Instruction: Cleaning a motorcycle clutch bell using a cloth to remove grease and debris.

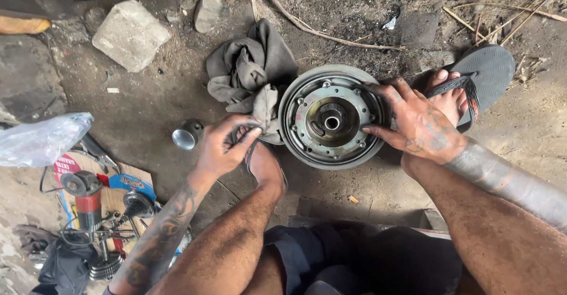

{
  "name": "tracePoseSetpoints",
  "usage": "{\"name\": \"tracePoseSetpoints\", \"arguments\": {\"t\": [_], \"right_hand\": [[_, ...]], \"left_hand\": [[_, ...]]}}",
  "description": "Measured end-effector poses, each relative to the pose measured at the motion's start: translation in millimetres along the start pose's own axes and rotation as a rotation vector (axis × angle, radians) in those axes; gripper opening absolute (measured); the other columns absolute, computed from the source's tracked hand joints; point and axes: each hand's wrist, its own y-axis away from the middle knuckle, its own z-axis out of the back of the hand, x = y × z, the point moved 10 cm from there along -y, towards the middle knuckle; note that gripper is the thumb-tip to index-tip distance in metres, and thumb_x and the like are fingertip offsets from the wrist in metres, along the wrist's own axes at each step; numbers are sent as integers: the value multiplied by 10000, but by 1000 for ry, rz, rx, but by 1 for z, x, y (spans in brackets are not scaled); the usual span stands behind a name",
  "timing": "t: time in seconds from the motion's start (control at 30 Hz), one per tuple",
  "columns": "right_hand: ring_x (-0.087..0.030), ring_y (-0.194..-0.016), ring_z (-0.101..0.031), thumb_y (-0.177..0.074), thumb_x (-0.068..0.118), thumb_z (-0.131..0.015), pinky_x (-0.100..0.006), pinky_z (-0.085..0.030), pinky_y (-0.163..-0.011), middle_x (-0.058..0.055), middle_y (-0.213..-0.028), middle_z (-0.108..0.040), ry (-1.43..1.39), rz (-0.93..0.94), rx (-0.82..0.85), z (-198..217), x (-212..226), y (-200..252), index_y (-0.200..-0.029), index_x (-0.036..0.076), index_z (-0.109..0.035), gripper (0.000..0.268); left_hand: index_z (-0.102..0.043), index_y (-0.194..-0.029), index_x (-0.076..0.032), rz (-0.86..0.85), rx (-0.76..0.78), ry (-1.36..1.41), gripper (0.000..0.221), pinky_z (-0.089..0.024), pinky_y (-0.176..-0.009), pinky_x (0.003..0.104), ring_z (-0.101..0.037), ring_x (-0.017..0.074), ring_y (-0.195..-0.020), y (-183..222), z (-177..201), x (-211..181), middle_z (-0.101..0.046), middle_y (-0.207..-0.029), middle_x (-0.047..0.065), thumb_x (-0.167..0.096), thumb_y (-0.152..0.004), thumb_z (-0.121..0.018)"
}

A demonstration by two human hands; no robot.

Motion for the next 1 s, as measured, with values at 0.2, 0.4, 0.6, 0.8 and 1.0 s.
{"name": "tracePoseSetpoints", "arguments": {"t": [0.2,0.4,0.6,0.8,1.0], "right_hand": [[-281,-645,-634,-853,718,-647,-548,-511,-676,-107,-1153,-657,270,38,-132,3,5,8,-1408,134,-547,811],[-333,-738,-629,-798,627,-768,-576,-424,-873,-142,-1073,-657,147,30,-144,-8,-1,17,-1360,29,-509,860],[-374,-860,-650,-797,619,-769,-606,-378,-909,-211,-1133,-651,-1,-7,-66,-21,-9,15,-1342,-49,-472,912],[-395,-879,-588,-785,562,-812,-590,-381,-952,-241,-1130,-623,-61,6,-118,-6,0,14,-1276,-88,-497,874],[-438,-933,-574,-751,568,-851,-655,-317,-998,-276,-1125,-637,-59,14,-139,-11,-5,15,-1289,-72,-484,913]], "left_hand": [[-638,-1243,-161,-488,111,-481,427,-512,-1026,337,-670,140,-1019,41,-51,9,-718,-1131,-4,-5,-855,-723],[-467,-1498,-140,-518,268,-702,587,-321,-1202,471,-520,205,-1268,43,-93,-7,-677,-1264,66,-432,-1012,-618],[-310,-1612,-188,-477,238,-900,913,-190,-1198,633,-420,261,-1457,18,-91,-9,-685,-1301,39,-793,-959,-515],[-384,-1581,-207,-733,128,-1080,526,-310,-857,359,-438,121,-933,26,-94,8,-704,-1227,-104,-427,-1124,-523],[-528,-1467,-308,-1098,208,-889,534,-393,-792,192,-494,36,-827,24,-90,-39,-595,-1064,-75,-127,-990,-688]]}}
